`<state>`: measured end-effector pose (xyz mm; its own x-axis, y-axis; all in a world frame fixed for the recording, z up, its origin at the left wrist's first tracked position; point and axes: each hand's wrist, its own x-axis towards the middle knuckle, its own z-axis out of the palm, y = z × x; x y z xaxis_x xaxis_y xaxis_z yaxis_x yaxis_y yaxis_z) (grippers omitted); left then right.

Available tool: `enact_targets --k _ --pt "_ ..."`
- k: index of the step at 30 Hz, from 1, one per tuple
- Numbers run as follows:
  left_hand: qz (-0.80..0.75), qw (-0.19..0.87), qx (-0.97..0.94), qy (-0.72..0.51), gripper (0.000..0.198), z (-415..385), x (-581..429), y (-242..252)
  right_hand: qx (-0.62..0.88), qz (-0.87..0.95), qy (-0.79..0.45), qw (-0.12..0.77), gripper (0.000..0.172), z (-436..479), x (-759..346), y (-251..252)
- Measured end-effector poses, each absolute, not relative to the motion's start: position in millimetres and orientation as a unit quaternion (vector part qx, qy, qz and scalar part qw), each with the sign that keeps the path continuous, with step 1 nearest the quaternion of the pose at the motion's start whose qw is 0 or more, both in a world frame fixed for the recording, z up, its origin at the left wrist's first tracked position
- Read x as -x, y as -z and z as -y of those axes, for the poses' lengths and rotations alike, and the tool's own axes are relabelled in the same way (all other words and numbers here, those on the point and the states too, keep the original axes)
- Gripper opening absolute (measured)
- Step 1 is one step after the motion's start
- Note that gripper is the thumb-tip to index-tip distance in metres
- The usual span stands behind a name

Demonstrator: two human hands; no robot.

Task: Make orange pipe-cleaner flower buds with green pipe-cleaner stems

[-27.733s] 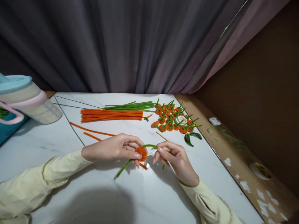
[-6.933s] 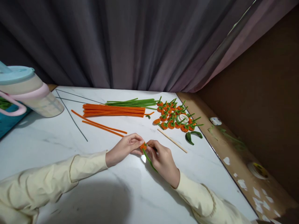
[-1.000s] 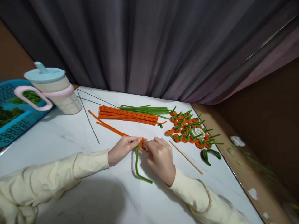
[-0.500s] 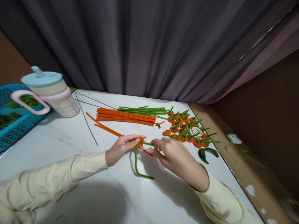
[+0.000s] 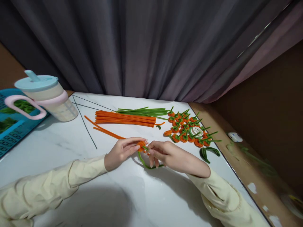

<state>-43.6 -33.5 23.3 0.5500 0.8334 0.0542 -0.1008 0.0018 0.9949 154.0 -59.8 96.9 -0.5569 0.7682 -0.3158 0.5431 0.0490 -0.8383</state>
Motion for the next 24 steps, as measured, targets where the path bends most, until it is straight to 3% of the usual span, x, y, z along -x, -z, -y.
enact_targets --k 6,11,15,24 --pt "-0.323 0.643 -0.602 -0.347 0.025 33.1 40.7 -25.5 0.438 0.729 -0.517 0.096 0.019 55.5 -157.5 -87.3" --pt "-0.38 0.652 -0.567 -0.33 0.029 29.4 36.9 -35.5 0.503 0.81 -0.258 0.157 0.012 54.9 -159.4 -82.6" --pt "-0.396 0.646 -0.559 -0.337 0.032 30.8 37.3 -46.9 0.445 0.854 -0.146 0.226 0.032 62.3 -153.0 -83.0" --pt "-0.356 0.673 -0.542 -0.355 0.029 43.3 43.6 -84.5 0.412 0.83 -0.115 0.357 0.025 70.5 -143.0 -88.1"
